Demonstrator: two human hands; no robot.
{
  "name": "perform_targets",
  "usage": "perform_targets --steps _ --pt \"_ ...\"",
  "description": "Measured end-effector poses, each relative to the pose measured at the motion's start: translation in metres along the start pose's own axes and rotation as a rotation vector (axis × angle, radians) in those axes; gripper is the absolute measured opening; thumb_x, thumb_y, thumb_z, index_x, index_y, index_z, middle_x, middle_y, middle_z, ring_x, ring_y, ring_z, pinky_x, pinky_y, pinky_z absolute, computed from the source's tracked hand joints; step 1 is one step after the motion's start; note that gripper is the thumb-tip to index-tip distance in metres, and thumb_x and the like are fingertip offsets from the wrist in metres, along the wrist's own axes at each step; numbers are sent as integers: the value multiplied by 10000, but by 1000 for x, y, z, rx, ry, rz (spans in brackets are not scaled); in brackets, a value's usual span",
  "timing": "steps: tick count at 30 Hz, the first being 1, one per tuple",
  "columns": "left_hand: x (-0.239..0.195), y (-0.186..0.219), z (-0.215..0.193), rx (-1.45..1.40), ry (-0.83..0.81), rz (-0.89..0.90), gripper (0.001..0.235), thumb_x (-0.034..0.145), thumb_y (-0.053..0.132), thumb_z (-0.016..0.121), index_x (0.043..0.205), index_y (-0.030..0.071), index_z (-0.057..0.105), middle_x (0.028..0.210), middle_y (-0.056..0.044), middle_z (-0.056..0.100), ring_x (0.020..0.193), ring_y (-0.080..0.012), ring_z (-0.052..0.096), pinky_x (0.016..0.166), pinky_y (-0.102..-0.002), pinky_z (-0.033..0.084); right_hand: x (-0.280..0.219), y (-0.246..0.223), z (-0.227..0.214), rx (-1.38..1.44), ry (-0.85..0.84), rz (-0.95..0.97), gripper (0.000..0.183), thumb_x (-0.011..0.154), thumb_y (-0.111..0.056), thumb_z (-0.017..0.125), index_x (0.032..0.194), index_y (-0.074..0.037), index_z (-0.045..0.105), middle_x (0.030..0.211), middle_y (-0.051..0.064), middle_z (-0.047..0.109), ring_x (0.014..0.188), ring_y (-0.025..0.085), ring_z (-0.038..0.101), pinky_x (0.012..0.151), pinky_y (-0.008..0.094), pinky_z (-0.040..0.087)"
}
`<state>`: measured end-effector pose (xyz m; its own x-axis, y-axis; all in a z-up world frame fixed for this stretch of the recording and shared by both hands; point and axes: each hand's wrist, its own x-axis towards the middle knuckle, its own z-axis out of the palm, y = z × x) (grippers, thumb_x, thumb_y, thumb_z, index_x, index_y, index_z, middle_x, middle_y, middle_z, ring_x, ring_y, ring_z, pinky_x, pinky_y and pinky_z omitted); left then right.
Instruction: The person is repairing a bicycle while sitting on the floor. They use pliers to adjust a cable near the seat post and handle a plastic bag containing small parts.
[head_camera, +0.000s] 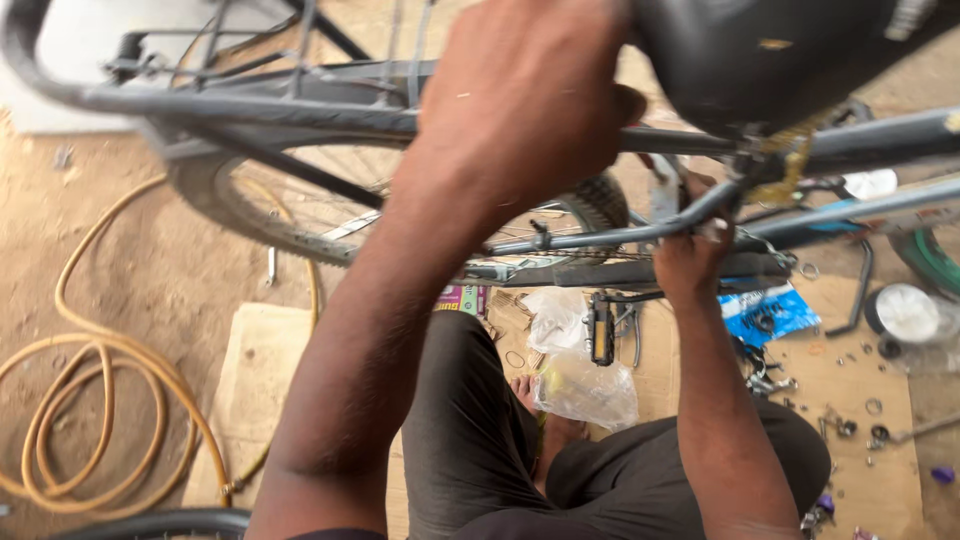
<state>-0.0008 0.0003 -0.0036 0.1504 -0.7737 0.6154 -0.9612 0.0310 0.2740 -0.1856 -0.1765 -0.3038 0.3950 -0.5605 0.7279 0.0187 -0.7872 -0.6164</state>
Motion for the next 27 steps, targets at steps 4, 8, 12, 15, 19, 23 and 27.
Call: perform_targets --steps 4,8,12,15,19,23,27 --pt "0 -6 10 58 -59 -58 274 740 150 872 954 30 749 844 -155 740 771 -307 737 661 -460 556 20 -34 -3 132 -144 101 132 1135 -70 622 1216 26 663 1091 99 674 944 226 628 834 354 527" --pt "1 -9 23 84 89 23 304 683 106 867 948 16 751 818 -146 738 737 -282 733 639 -440 557 27 -42 -4 151 -217 240 148 1119 -104 589 1161 16 667 1038 93 658 829 191 648 723 336 522" --pt "1 -11 32 111 109 26 296 685 86 864 942 -6 750 788 -147 730 696 -255 725 588 -410 548 26 -37 -12 15 -214 96 182 1142 -128 622 1091 36 684 945 110 669 840 205 662 768 340 523" --pt "2 -13 33 123 102 24 241 683 77 858 890 0 761 760 -152 722 666 -241 721 547 -385 545 31 -31 -9 -99 -175 -125 211 1159 -134 640 1098 59 700 954 139 691 904 244 674 833 358 516" --pt "2 -12 36 126 156 39 179 657 45 836 813 -7 765 706 -159 710 615 -249 709 503 -387 531 31 -27 -3 -49 -44 -199 290 1173 -148 763 1014 74 663 903 149 670 859 271 652 780 373 491" --pt "3 -13 36 99 119 -4 164 680 28 813 834 -2 765 701 -153 709 593 -228 702 459 -364 520 31 -27 3 -152 30 -218 219 1088 -116 789 986 41 675 892 160 667 842 296 648 759 398 494" --pt "2 -15 37 118 116 12 144 695 37 808 826 -1 761 710 -149 710 609 -219 704 478 -361 527 29 -30 -3 -125 -82 -219 140 1108 -63 725 1067 61 675 985 162 669 923 314 660 838 408 500"
